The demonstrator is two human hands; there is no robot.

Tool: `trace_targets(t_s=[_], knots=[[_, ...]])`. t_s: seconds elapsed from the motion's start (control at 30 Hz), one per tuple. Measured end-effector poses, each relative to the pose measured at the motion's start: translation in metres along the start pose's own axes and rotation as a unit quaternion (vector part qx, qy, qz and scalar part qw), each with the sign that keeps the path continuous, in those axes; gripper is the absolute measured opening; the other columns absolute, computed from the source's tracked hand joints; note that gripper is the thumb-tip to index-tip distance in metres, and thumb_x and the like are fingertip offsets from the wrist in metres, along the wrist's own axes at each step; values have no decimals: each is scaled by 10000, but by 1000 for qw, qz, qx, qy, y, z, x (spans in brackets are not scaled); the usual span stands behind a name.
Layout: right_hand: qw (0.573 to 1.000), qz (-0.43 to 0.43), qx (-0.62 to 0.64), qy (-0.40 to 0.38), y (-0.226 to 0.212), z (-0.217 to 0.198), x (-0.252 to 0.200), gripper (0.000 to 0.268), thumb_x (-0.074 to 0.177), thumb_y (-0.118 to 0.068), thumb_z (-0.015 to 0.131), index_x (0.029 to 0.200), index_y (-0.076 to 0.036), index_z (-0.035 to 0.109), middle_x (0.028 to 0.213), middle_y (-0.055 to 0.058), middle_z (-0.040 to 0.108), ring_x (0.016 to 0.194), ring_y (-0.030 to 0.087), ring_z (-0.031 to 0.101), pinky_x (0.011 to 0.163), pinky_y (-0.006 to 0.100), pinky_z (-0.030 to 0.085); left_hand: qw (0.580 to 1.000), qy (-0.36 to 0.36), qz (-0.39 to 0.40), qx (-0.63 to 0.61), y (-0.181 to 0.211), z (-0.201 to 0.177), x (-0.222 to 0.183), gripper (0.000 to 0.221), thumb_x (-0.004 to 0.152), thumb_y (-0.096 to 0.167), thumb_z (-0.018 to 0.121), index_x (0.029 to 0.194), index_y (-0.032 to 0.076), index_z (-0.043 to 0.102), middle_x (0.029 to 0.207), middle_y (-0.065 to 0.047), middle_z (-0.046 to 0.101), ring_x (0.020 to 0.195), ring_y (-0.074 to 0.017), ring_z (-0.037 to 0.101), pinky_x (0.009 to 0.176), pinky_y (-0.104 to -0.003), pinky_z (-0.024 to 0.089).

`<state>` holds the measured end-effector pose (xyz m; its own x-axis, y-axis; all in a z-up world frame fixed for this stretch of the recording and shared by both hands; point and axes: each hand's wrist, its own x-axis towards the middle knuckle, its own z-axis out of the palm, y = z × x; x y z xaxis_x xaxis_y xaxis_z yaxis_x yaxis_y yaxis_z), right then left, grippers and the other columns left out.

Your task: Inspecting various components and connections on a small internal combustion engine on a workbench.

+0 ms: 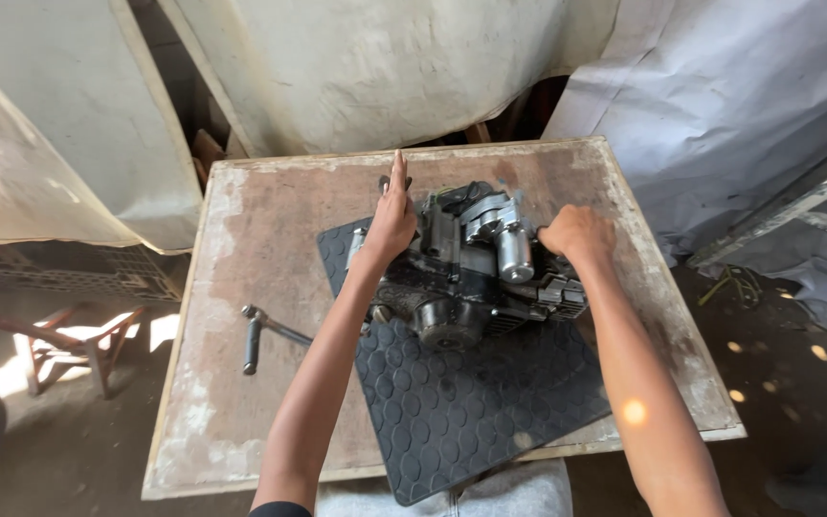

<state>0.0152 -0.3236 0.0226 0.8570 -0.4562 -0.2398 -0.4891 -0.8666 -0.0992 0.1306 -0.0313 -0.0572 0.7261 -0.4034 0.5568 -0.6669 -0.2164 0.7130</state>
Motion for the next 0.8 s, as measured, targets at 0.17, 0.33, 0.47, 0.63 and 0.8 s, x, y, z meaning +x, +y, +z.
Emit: trace_targets(t_s=[0.17,0.33,0.47,0.63,0.8], knots=[[999,17,-12,-35,0,-3,5,684,887,-556,542,1270,-21,727,1318,212,713,1278,387,638,1045,549,491,993,-57,-95,45,21,30,42,745,1067,268,417,1669,88,17,1653,-322,194,1512,-531,163,1220,-687,176],[998,23,-5,-52,-4,-11,-9,691,899,-536,530,1299,1,700,1365,229,686,1316,396,611,1088,544,463,944,-151,-199,215,16,45,55,925,1044,709,323,1662,92,20,1659,-320,175,1567,-452,134,1243,-621,183],[998,23,-18,-56,-5,-19,-9,690,909,-531,514,1317,-6,700,1383,215,678,1332,374,601,1092,536,462,900,-191,-197,339,20,52,53,1013,961,816,240,1655,85,143,1665,-284,215,1578,-395,155,1249,-602,117],[999,15,-13,-43,-5,-13,-8,708,915,-529,503,1332,11,694,1391,229,674,1331,385,600,1088,549,459,889,-214,-192,356,53,37,31,1007,944,823,235,1659,118,157,1681,-248,211,1588,-368,139,1243,-620,85],[999,15,-17,-28,-2,-9,-6,720,914,-546,500,1336,2,700,1382,220,685,1295,393,626,1051,553,481,889,-197,-156,382,88,27,9,937,951,740,313,1641,111,233,1669,-251,261,1572,-376,211,1236,-633,140]])
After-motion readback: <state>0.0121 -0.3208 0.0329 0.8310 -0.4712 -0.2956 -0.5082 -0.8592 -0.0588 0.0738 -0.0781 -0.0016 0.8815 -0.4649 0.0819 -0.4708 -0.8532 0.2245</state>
